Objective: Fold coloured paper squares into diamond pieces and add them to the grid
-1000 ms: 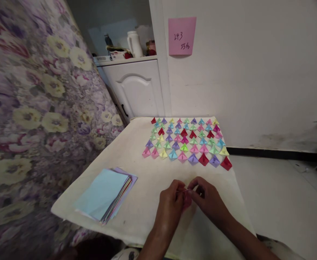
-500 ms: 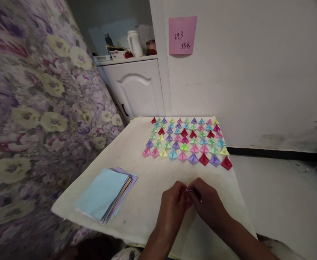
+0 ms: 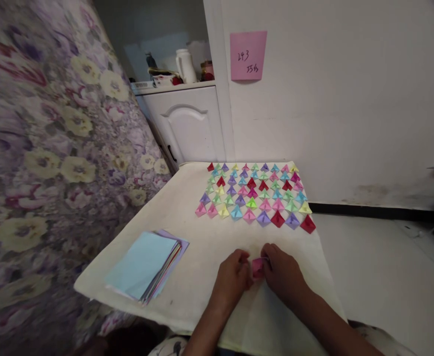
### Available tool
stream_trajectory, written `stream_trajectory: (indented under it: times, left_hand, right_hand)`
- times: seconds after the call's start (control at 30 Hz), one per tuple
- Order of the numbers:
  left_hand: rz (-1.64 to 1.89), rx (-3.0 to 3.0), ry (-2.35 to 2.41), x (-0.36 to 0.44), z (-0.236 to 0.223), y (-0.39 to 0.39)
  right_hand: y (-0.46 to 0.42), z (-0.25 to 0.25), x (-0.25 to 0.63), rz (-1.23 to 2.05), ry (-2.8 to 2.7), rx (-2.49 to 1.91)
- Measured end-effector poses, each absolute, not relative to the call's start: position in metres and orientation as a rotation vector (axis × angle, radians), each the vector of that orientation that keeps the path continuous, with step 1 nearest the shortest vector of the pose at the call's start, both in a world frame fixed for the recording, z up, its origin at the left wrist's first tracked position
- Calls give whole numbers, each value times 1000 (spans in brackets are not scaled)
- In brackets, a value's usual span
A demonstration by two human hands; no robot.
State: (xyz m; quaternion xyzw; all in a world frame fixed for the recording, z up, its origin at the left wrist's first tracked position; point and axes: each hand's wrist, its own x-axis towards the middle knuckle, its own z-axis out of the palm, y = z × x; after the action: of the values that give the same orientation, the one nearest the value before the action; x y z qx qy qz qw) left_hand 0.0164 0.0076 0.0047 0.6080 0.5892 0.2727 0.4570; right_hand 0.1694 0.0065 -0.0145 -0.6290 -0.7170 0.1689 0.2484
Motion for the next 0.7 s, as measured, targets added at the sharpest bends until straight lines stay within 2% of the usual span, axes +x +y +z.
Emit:
stream_trajectory:
  times: [0.2, 0.7]
  left_hand:
    - [703, 1957, 1460, 13, 12, 3]
    - [530, 2084, 1531, 22, 9, -5]
  right_hand:
    - [8, -13, 171, 562, -1967, -1816]
    - [12, -13, 171, 577, -1995, -1831]
